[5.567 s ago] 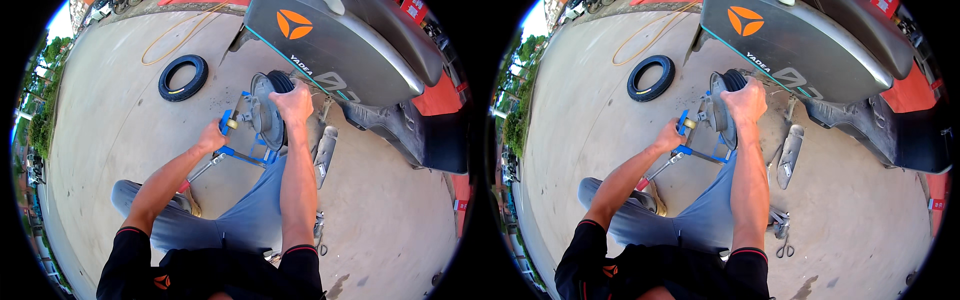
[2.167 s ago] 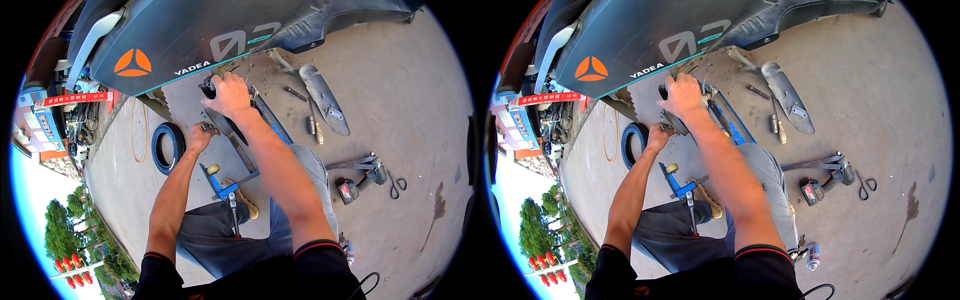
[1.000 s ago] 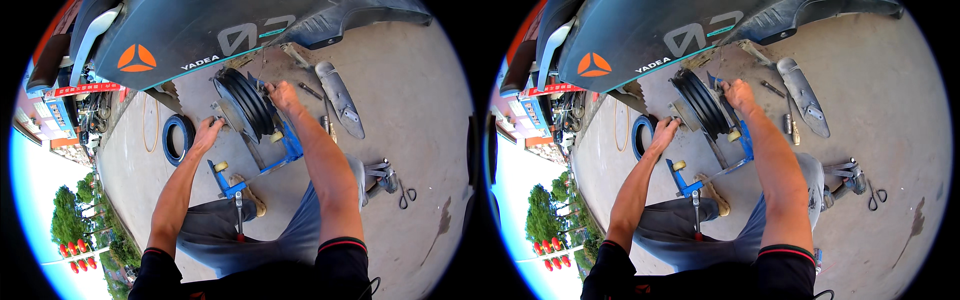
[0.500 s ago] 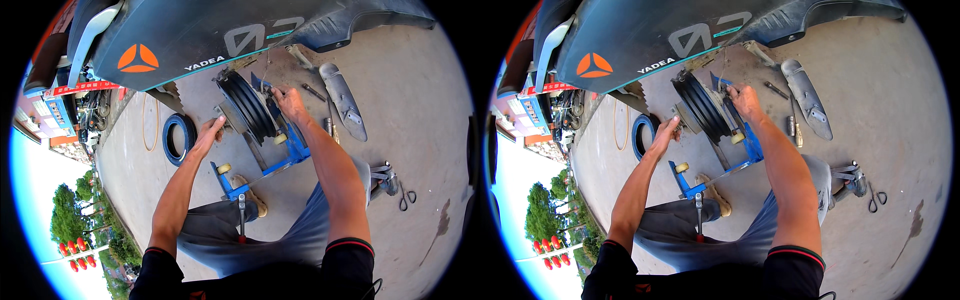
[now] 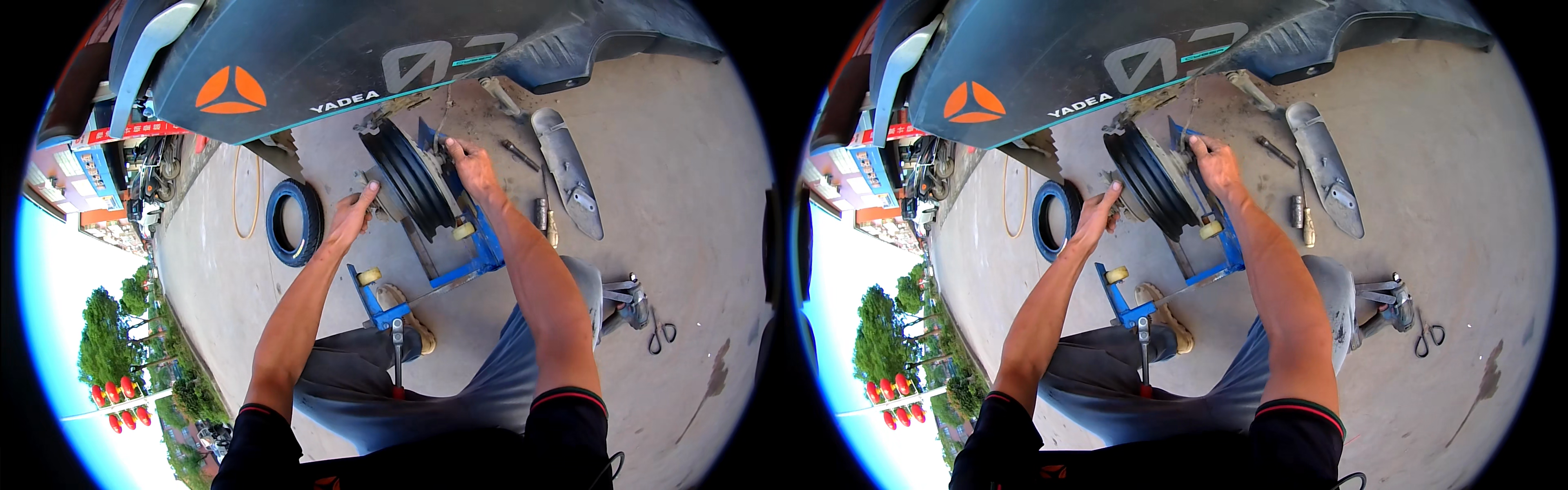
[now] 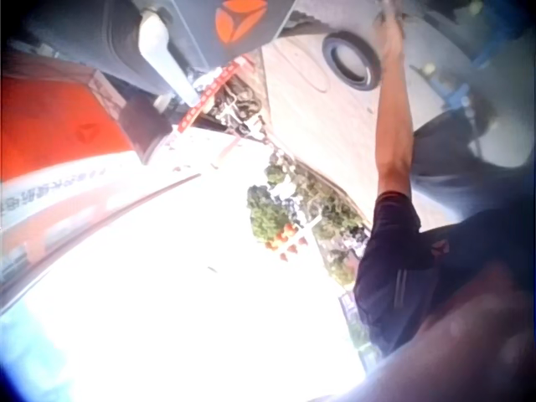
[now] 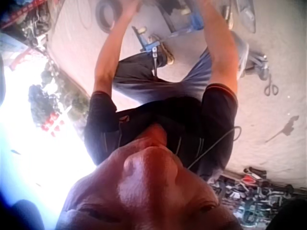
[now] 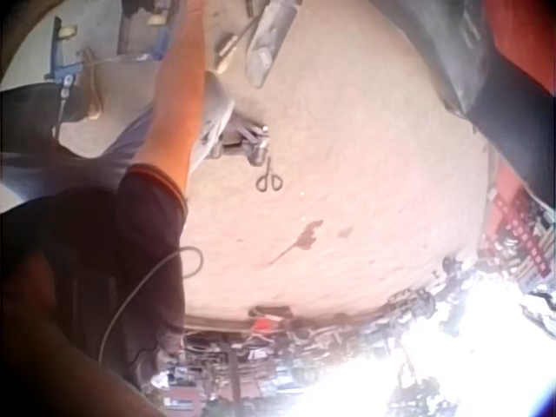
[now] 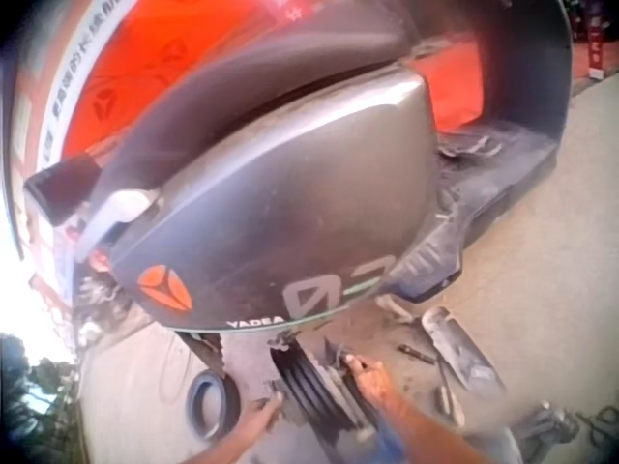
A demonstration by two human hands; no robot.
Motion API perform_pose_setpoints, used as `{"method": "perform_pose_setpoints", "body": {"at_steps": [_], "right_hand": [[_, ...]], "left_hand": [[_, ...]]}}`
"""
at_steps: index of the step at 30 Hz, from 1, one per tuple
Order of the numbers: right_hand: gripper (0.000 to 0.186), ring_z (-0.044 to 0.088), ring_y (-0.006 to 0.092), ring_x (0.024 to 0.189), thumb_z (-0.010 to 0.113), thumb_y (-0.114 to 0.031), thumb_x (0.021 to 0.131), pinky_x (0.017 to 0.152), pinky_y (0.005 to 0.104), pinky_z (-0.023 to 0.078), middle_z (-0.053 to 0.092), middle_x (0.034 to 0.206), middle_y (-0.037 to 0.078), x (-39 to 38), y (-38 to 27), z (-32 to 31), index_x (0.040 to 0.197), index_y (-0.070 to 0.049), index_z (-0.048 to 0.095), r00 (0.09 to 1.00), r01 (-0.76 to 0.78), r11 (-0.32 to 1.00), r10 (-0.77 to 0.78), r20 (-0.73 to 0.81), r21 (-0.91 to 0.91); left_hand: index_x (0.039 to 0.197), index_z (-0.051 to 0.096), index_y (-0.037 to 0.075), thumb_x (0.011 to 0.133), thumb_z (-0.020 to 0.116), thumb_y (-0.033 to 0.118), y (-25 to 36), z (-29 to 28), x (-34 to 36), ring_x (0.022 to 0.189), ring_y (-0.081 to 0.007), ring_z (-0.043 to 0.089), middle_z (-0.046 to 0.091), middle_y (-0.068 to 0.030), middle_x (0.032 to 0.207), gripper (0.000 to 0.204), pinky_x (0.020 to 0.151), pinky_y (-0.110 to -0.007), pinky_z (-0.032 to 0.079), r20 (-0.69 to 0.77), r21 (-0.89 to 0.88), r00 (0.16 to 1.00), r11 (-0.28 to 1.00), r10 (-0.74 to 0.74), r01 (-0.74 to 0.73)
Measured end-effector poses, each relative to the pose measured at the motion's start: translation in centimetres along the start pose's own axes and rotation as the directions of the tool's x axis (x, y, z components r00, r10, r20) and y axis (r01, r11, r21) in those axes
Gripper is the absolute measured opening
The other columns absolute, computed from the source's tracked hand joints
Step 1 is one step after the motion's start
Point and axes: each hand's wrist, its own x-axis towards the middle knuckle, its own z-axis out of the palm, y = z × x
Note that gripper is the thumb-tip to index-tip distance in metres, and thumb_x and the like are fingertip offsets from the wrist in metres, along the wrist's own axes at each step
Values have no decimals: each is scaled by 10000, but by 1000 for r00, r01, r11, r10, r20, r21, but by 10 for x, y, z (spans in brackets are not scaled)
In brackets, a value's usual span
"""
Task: The person uses a tire changing tool to remove a tire from a scooter wheel rim. They apply lubricant to the tool's rollers, secure the wheel, and use a power drill to loosen the axle nut. The person then removes the tire from the rim and prepares to install a new tire.
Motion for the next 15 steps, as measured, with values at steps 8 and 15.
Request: {"method": "perform_pose_setpoints", "body": {"at_steps": [8, 15], "right_hand": [[507, 688, 484, 1079, 526, -507, 1088, 941, 496, 535, 742, 1094, 277, 3, 7, 5, 1207, -74, 761, 998, -55, 988, 59, 22, -146], [553, 666, 501, 1103, 460, -543, 1103, 961, 506, 519, 732, 1107, 296, 7, 6, -6, 1246, -91, 746, 978, -146, 970, 170, 117, -192]], "left_hand": [[984, 696, -52, 861, 642, 845, 14, -5, 12, 528, -134, 501, 552, -62, 679, 908, 486, -312, 399, -27, -36, 991, 991, -127, 126], [992, 701, -64, 854, 663, 832, 26, -4, 0, 521, -125, 503, 542, -52, 653, 907, 479, -296, 388, -60, 123, 998, 992, -23, 30]]}}
